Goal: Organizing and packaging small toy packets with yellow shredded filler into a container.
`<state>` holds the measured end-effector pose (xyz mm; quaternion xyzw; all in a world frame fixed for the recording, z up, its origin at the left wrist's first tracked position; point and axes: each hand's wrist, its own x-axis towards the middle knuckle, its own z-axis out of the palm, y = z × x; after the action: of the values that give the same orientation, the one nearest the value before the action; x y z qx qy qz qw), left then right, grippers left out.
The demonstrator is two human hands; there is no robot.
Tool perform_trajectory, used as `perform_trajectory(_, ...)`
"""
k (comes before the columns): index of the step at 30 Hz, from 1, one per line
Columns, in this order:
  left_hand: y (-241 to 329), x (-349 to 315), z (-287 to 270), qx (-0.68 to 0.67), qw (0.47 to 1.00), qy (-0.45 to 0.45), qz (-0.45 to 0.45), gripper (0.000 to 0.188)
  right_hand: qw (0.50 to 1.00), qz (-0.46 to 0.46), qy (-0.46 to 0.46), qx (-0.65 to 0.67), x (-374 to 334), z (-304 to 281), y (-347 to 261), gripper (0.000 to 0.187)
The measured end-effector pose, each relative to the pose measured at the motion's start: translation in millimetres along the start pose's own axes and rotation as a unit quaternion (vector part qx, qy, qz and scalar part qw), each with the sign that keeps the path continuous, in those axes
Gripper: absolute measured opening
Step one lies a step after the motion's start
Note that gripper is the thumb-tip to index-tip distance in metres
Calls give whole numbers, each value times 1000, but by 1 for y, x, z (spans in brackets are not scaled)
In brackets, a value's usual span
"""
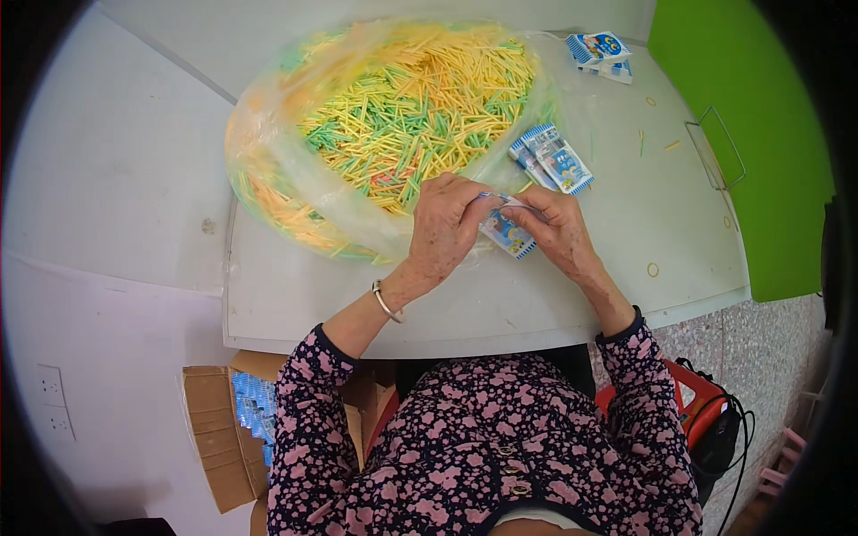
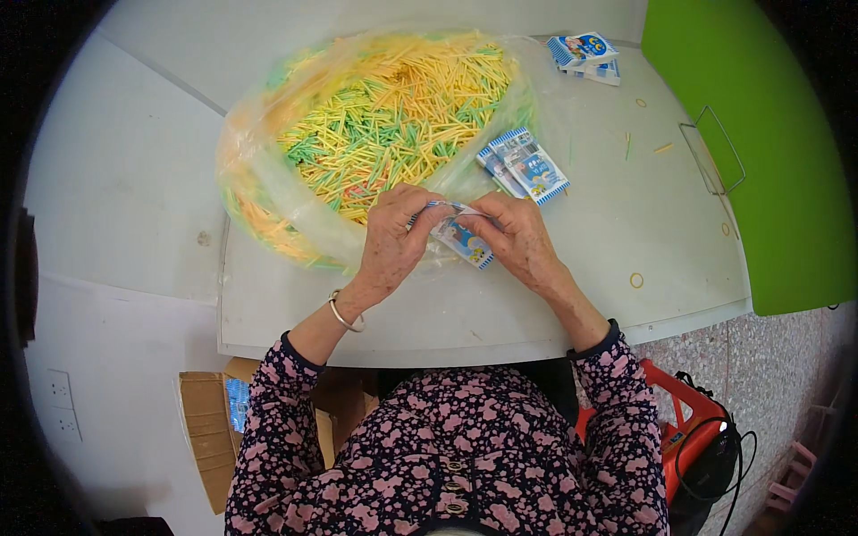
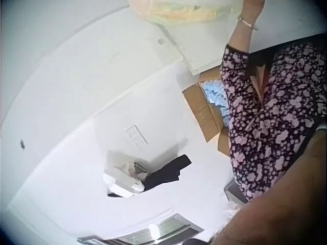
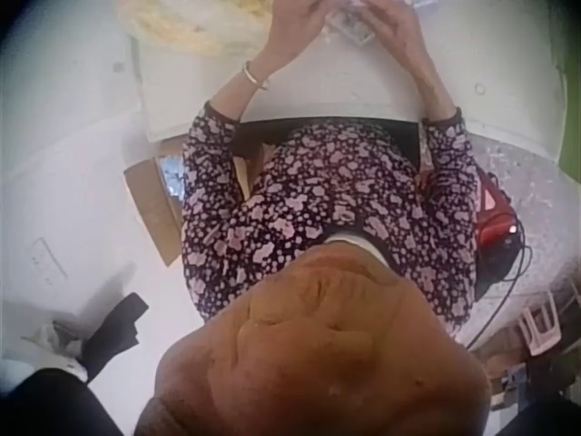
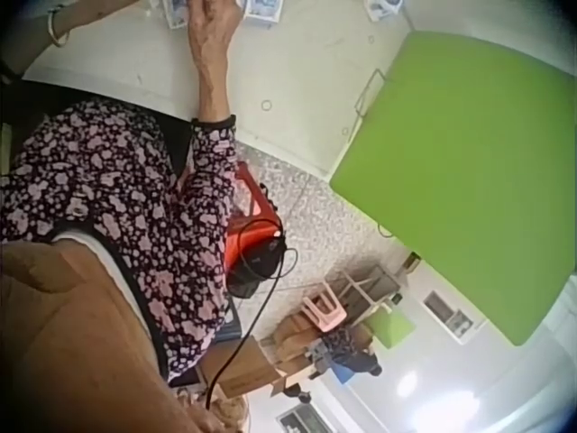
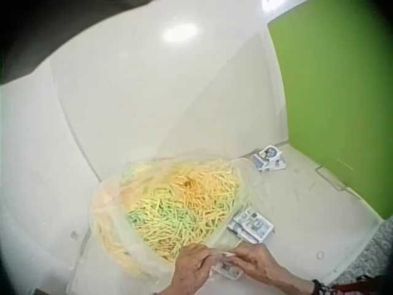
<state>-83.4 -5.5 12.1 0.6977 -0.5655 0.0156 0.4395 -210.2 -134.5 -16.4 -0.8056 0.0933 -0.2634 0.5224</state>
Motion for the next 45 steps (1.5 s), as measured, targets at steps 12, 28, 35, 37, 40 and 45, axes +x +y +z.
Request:
perform_trajectory(12,-95,52,-71,258,962,-76,51,23,1000,18,-7,25,1,-6,7,17)
perform_trajectory(28,-140,60,-54,585,738,-213,259,24,994,42,52,85,4,-6,9,19)
perform_trajectory(35,-134,52,-64,598,731,-234,231,17,993,47,60,86,4,-8,17,19)
perform_trajectory(37,-129,51,-70,599,733,-231,223,17,993,46,63,85,4,-10,17,19)
perform_trajectory(40,-120,51,-83,575,767,-219,180,18,990,60,72,101,6,-11,14,20)
perform_trajectory(45,-111,52,-100,455,871,-186,8,31,990,66,70,108,16,-17,14,20)
